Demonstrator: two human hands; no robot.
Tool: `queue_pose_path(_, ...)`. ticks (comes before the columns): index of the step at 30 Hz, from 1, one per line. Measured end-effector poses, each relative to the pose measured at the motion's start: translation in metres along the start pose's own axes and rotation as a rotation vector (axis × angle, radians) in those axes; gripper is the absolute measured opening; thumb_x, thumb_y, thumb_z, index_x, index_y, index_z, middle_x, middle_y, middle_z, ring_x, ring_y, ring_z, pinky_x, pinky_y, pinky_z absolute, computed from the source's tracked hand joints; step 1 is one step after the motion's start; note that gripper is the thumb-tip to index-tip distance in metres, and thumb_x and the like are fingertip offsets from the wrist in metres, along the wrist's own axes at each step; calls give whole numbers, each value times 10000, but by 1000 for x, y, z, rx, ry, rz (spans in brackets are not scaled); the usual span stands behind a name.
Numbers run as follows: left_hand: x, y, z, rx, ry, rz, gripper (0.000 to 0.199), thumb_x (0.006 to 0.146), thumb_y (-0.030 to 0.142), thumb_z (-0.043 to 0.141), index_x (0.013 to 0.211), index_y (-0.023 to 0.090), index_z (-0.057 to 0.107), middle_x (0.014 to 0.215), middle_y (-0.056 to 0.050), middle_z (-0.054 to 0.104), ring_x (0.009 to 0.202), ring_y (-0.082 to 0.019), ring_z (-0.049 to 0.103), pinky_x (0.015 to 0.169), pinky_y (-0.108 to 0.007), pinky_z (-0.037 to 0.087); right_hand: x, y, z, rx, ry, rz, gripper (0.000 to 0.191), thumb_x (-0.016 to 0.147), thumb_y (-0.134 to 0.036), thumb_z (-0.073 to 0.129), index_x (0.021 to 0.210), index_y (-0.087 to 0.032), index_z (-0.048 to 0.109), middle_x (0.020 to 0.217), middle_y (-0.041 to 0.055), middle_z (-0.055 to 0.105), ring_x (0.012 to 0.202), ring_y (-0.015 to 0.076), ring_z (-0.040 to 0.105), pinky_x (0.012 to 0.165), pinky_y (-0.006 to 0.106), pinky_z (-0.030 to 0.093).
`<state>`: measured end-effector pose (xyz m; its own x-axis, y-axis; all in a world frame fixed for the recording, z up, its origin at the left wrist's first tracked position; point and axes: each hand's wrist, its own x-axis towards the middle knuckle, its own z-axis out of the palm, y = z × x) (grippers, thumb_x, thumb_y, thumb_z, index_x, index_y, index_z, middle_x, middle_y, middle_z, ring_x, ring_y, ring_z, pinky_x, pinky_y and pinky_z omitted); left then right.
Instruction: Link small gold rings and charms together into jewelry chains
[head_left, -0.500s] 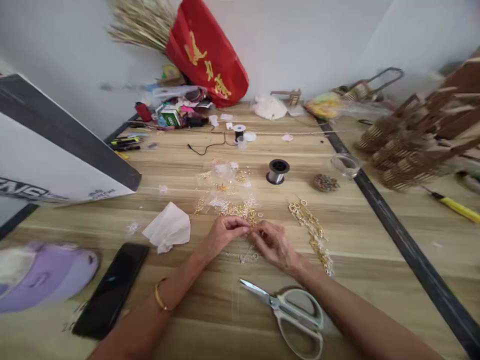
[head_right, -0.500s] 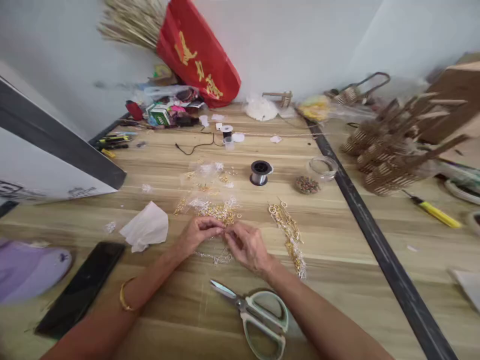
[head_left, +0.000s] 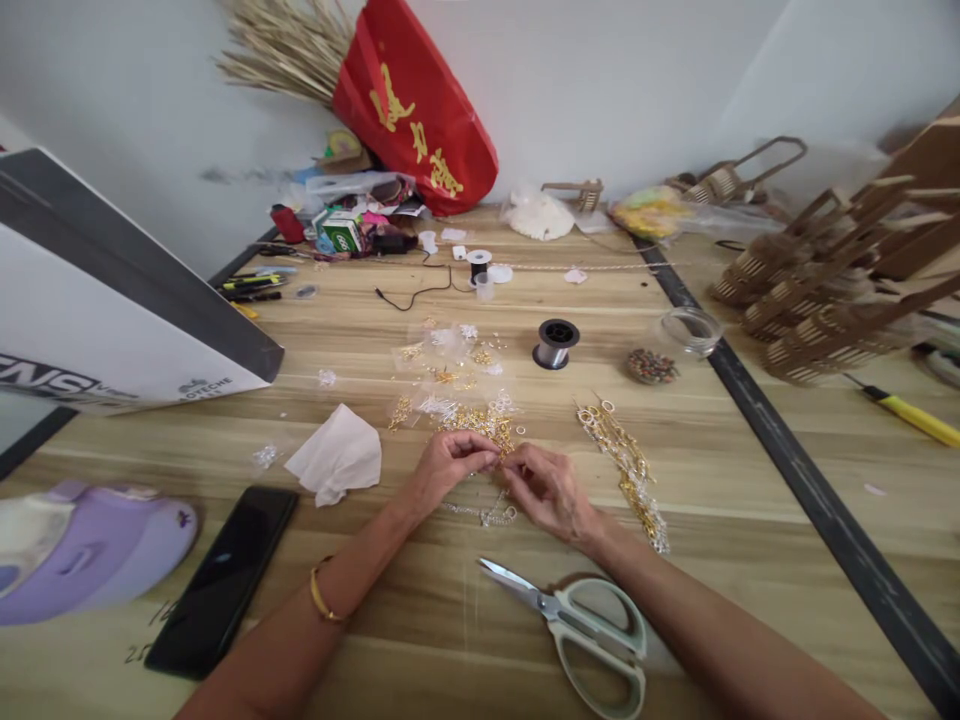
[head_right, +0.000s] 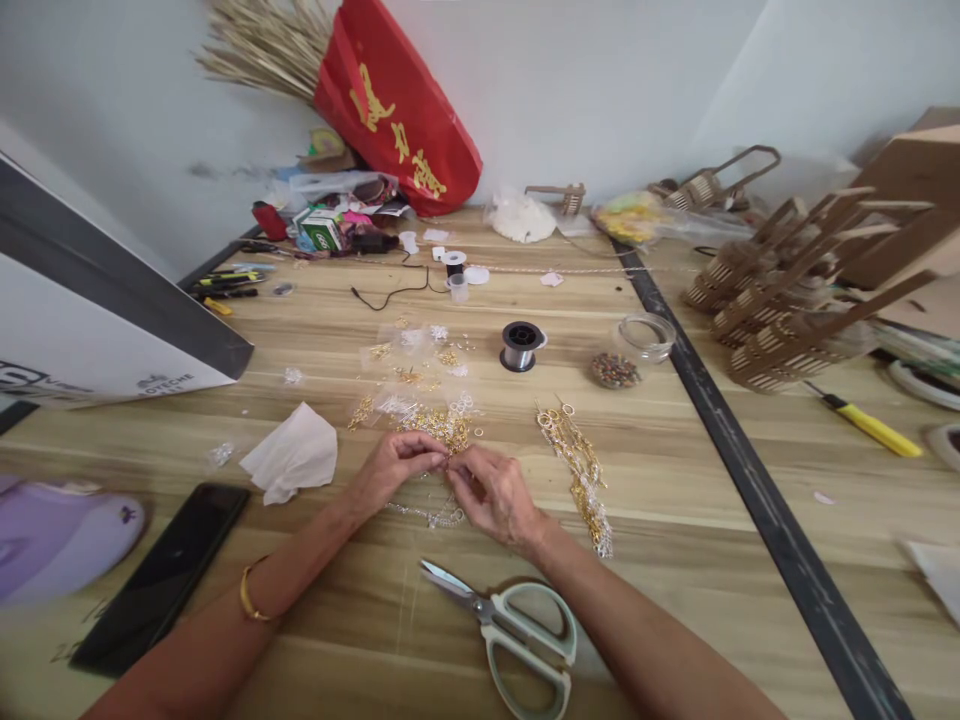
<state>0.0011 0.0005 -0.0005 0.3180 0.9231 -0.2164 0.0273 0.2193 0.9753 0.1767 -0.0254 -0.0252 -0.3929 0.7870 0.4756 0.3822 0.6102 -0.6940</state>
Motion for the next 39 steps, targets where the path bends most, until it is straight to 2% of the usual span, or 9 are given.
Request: queue_pose_path(39,0,0,1,-3,-7,18,152,643,232,709,739,115,688,667,-24,667,625,-117,577,648,-237,463,-2,1,0,2,-13,15,70,868,-186,481,863,-177,550,688,27,590,575,118,519,547,235,402)
